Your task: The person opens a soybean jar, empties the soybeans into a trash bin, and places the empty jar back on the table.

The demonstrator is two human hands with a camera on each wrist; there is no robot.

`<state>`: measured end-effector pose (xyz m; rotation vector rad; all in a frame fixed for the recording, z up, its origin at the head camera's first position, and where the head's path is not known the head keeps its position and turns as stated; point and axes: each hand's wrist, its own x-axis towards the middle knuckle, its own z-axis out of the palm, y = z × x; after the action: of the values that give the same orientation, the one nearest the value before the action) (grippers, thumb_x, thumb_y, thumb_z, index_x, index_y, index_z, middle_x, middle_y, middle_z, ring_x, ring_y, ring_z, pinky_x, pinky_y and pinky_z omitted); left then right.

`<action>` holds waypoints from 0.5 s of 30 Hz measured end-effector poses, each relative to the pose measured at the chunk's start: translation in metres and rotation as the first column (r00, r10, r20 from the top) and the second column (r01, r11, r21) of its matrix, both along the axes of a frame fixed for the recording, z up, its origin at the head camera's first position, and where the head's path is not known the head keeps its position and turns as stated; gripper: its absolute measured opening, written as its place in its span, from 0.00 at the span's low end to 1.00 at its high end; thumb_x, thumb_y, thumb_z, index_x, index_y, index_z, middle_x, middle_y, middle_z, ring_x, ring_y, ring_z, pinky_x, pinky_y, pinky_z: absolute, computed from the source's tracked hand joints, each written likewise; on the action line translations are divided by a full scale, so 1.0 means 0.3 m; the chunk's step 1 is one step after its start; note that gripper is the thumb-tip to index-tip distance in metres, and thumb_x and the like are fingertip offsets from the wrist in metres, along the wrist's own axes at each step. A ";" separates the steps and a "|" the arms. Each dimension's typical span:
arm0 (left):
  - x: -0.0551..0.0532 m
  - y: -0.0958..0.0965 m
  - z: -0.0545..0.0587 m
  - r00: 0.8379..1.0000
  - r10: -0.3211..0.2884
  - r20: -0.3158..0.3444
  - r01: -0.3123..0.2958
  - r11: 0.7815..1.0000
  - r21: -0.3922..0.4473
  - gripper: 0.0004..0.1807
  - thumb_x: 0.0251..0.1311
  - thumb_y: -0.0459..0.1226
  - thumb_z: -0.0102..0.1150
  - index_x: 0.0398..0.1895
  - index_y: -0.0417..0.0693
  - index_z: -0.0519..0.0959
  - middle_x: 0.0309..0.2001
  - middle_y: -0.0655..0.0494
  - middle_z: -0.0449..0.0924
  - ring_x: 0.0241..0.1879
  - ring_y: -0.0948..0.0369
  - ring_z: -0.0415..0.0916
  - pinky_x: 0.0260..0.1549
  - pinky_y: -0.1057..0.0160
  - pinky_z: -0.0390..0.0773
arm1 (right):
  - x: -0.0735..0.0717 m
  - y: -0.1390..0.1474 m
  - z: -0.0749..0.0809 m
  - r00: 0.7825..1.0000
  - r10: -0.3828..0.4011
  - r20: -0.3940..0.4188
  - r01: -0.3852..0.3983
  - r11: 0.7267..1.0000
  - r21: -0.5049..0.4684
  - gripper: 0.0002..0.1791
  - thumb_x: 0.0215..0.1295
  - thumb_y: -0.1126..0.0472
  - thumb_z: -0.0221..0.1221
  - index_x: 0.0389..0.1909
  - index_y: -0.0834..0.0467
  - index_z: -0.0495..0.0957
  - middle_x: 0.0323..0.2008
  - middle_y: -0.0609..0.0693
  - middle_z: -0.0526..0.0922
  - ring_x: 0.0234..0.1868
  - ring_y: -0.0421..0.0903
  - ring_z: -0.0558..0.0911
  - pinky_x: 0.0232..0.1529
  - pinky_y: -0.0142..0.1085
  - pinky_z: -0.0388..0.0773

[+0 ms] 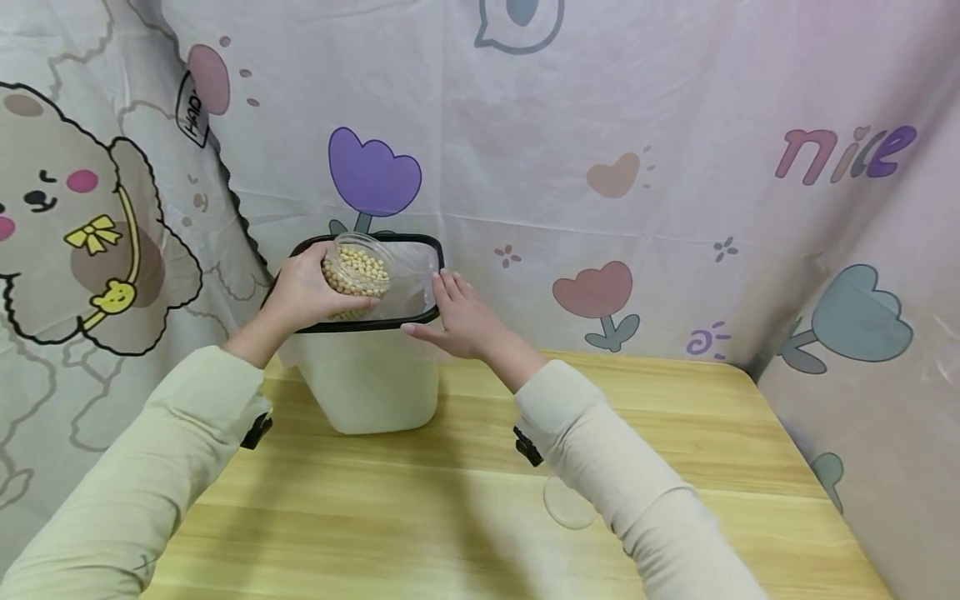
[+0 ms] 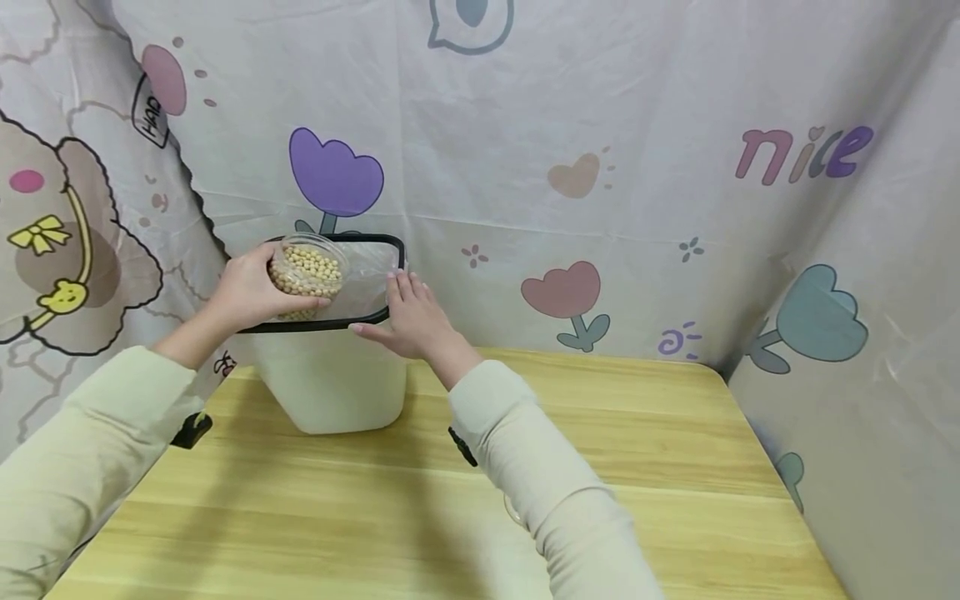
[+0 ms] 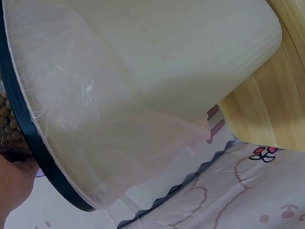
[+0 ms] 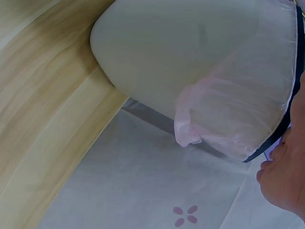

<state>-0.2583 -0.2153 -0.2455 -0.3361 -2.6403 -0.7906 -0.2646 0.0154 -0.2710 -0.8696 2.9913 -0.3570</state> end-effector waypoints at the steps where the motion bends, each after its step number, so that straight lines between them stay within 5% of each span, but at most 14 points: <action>1: -0.001 0.000 0.000 1.000 -0.004 0.001 0.004 1.000 -0.004 0.48 0.36 0.46 0.74 0.59 0.30 0.63 0.53 0.31 0.70 0.54 0.38 0.67 0.54 0.39 0.67 | -0.002 -0.003 0.000 1.000 -0.006 0.008 0.006 1.000 -0.007 0.50 0.65 0.34 0.43 0.72 0.63 0.34 0.74 0.58 0.36 0.74 0.52 0.37 0.75 0.40 0.37; 15: -0.025 -0.003 0.012 0.997 -0.062 0.047 0.067 0.990 -0.127 0.49 0.36 0.44 0.74 0.60 0.28 0.62 0.53 0.31 0.70 0.54 0.39 0.67 0.54 0.40 0.68 | -0.016 -0.012 -0.003 0.999 -0.006 0.036 0.008 0.999 -0.051 0.48 0.66 0.36 0.43 0.71 0.66 0.36 0.73 0.61 0.39 0.74 0.53 0.39 0.74 0.40 0.38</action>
<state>-0.2657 -0.2162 -0.2420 -0.4460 -2.7396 -0.6554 -0.2693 0.0118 -0.2718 -0.8468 2.9656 -0.4462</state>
